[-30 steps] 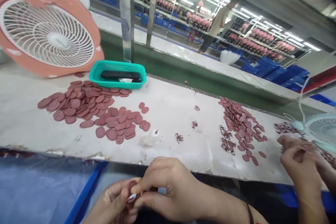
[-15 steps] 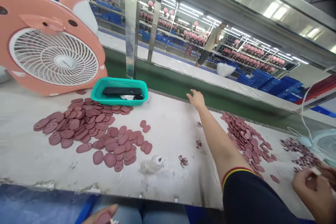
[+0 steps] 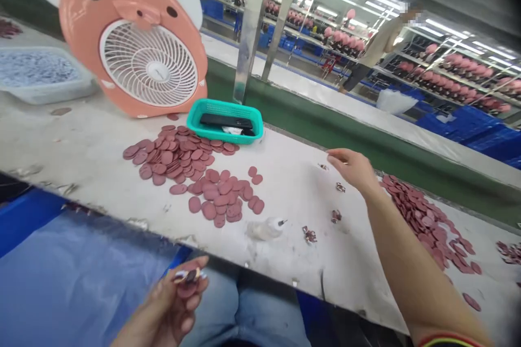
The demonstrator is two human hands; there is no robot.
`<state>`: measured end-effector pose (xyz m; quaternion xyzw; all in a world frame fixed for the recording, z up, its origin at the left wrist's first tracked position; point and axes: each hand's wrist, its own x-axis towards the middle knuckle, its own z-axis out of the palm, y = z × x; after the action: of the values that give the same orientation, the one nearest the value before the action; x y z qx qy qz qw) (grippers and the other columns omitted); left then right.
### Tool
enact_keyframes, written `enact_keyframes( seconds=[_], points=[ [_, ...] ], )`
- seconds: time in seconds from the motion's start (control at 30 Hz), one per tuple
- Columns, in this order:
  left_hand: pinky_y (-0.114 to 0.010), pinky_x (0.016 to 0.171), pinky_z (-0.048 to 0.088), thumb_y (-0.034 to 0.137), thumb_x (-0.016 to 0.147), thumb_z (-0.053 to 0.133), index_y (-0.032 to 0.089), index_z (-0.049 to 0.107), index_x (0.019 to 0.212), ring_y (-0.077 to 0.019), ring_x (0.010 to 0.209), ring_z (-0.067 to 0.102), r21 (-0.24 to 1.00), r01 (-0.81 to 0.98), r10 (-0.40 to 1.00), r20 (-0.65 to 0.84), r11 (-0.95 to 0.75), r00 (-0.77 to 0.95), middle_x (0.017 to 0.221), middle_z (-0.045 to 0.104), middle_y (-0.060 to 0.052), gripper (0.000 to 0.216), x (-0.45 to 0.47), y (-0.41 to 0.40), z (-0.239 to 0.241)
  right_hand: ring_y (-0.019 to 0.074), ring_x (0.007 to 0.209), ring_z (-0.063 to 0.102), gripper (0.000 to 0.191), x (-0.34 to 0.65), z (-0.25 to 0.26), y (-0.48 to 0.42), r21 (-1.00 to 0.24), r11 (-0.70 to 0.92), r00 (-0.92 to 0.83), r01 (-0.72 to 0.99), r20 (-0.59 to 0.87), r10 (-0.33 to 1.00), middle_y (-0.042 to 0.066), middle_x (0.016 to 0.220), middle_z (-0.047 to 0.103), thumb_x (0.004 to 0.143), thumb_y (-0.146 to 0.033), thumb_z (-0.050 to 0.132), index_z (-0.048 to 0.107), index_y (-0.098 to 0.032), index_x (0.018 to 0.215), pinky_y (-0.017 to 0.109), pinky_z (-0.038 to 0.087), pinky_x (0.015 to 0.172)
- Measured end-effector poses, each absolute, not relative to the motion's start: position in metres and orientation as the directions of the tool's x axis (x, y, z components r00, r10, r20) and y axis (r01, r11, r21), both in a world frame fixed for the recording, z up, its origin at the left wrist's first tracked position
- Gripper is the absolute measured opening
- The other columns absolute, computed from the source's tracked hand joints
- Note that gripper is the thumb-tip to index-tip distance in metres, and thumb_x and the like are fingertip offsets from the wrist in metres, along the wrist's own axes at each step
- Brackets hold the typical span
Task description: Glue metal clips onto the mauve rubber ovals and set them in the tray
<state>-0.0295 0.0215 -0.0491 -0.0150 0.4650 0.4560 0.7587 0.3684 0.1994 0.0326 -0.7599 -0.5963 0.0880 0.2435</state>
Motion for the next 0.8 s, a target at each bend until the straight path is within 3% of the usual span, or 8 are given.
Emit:
enact_keyframes(
  seconds=[0.1,0.17,0.23,0.43,0.63,0.8],
  points=[
    [-0.014,0.042,0.045,0.041,0.05,0.098,0.016,0.079,0.093,-0.0091,0.054,0.058,0.393,-0.687,0.685,-0.698,0.611,0.21,0.066,0.068,-0.001,0.053,-0.02,0.015,-0.034,0.02,0.087,0.069,0.02,0.309,0.041,0.118,-0.537,0.031,0.156,0.843,0.3,0.941,0.006,0.102,0.075,0.096,-0.035,0.058,0.072,-0.024,0.104,0.034,0.056,0.078],
    [-0.014,0.044,0.045,0.042,0.054,0.096,0.016,0.08,0.093,-0.009,0.055,0.057,0.392,-0.679,0.695,-0.676,0.62,0.244,0.068,0.069,-0.002,0.05,-0.017,0.01,-0.03,0.0165,0.076,0.068,0.01,0.261,0.04,0.068,-0.634,0.412,-0.15,0.655,0.426,0.892,0.003,0.088,0.075,0.094,-0.025,0.062,0.072,-0.025,0.095,0.029,0.055,0.069],
    [-0.014,0.047,0.045,0.044,0.059,0.093,0.016,0.08,0.094,-0.0088,0.055,0.057,0.399,-0.67,0.706,-0.656,0.626,0.268,0.069,0.069,-0.002,0.046,-0.016,0.004,-0.027,0.0141,0.069,0.065,0.016,0.215,0.033,0.033,-0.691,0.56,-0.323,0.456,0.458,0.828,0.002,0.078,0.071,0.091,-0.02,0.066,0.071,-0.023,0.106,0.025,0.053,0.061],
    [-0.016,0.046,0.047,0.046,0.058,0.093,0.016,0.081,0.08,-0.0092,0.055,0.051,0.483,-0.619,0.756,-0.581,0.619,0.302,0.07,0.065,-0.003,0.04,-0.018,-0.007,-0.019,0.0123,0.061,0.059,0.028,0.158,0.006,0.011,-0.862,0.426,-0.344,0.276,0.325,0.881,0.001,0.073,0.068,0.087,-0.034,0.074,0.074,-0.022,0.112,0.023,0.05,0.056],
    [-0.014,0.042,0.046,0.05,0.065,0.089,0.013,0.082,0.091,-0.007,0.052,0.045,0.545,-0.591,0.792,-0.524,0.595,0.314,0.07,0.064,-0.004,0.046,-0.024,-0.012,-0.028,0.0112,0.057,0.057,0.012,0.147,0.0,0.009,-0.875,0.41,-0.34,0.256,0.315,0.886,0.0,0.067,0.066,0.087,-0.021,0.069,0.077,-0.022,0.096,0.023,0.048,0.056],
    [-0.013,0.042,0.044,0.047,0.074,0.084,0.014,0.081,0.091,-0.0076,0.054,0.049,0.55,-0.602,0.811,-0.465,0.579,0.355,0.075,0.066,-0.006,0.038,-0.03,-0.013,-0.034,0.0106,0.057,0.056,0.022,0.136,-0.001,0.008,-0.882,0.425,-0.33,0.204,0.347,0.878,-0.001,0.068,0.067,0.082,-0.019,0.073,0.075,-0.023,0.103,0.021,0.048,0.054]
  ],
)
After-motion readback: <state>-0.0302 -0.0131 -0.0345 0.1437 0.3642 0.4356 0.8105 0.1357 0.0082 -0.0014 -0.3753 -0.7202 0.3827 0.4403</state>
